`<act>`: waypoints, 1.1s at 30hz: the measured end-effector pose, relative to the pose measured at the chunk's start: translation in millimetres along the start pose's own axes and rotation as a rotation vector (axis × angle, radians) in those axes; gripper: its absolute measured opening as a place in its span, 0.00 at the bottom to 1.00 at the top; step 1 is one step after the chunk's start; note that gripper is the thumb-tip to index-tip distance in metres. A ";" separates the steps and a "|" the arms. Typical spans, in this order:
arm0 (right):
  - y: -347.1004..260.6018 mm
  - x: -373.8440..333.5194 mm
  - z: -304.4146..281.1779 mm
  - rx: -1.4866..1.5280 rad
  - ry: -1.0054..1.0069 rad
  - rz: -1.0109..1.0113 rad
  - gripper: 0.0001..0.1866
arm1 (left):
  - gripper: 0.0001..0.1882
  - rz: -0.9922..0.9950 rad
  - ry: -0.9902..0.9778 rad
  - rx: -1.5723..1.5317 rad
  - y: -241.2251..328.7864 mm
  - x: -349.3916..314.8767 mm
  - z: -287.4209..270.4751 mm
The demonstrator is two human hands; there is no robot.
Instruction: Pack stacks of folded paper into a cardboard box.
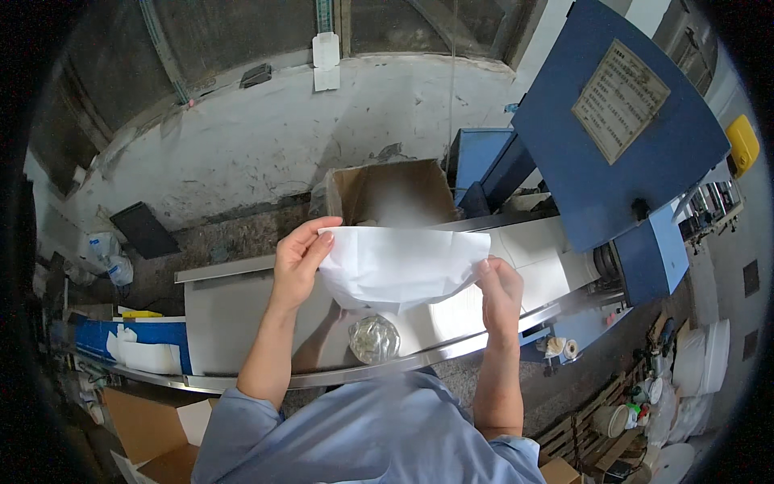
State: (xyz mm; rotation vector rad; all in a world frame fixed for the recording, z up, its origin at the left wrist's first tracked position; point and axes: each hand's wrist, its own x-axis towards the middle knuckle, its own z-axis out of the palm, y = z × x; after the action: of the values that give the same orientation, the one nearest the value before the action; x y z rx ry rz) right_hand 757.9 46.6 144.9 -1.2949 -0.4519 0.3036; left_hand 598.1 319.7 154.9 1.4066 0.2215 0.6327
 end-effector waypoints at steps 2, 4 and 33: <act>2.4 1.0 -1.4 0.017 0.015 0.015 0.10 | 0.15 -0.007 -0.020 -0.025 -3.3 0.2 -3.1; 4.0 2.0 -2.2 0.012 0.024 0.014 0.10 | 0.16 -0.014 -0.024 -0.039 -2.2 0.1 -3.2; 18.5 9.3 -24.7 0.022 0.083 0.000 0.09 | 0.34 -0.029 -0.090 -0.055 -7.2 -9.4 4.0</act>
State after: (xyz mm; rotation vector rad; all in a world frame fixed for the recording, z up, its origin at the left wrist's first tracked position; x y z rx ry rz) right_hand 778.5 34.5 123.3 -1.2809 -0.3775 0.2530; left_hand 594.5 311.1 146.7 1.3730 0.1517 0.5466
